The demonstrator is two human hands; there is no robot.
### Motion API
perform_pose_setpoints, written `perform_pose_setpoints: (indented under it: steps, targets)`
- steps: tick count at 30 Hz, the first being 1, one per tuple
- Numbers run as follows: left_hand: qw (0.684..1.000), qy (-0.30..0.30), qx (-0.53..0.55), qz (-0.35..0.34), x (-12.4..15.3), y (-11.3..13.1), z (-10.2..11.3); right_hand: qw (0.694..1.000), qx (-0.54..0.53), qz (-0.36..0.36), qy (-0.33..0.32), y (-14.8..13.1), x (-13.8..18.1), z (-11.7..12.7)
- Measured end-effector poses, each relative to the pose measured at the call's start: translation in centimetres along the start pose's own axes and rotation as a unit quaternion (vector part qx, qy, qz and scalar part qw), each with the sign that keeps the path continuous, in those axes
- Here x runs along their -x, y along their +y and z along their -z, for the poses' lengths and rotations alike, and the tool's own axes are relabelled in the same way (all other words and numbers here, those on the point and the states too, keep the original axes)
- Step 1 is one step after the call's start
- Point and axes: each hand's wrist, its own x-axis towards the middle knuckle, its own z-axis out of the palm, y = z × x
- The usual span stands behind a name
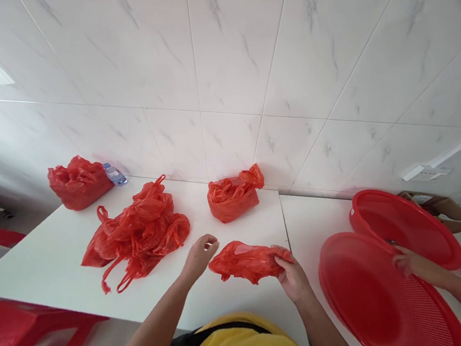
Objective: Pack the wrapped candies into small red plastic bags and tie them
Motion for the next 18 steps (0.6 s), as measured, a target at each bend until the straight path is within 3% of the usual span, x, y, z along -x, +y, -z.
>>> perform_pose_setpoints:
  steps: [4,6,12,14,18]
  targets:
    - [0.995,-0.066,-0.062,0.031,0.7,-0.9,-4.8,0.998,0.028,-0.028,-0.057,0.5,1.0,-0.6]
    - [0.993,-0.070,-0.080,0.041,0.8,-1.5,-5.9,0.996,0.055,-0.026,-0.059,0.2,1.3,-0.4]
    - [0.999,-0.026,-0.031,0.029,-0.8,-1.5,-3.5,0.983,0.180,0.040,0.019,-1.8,0.2,3.2]
    - [0.999,-0.013,-0.001,0.030,-1.2,-0.9,-2.7,0.956,0.280,0.064,0.058,-2.7,-0.1,3.9]
    - [0.998,-0.024,0.060,0.023,-1.0,0.7,-2.5,0.845,0.477,0.159,0.180,-4.5,0.6,2.4]
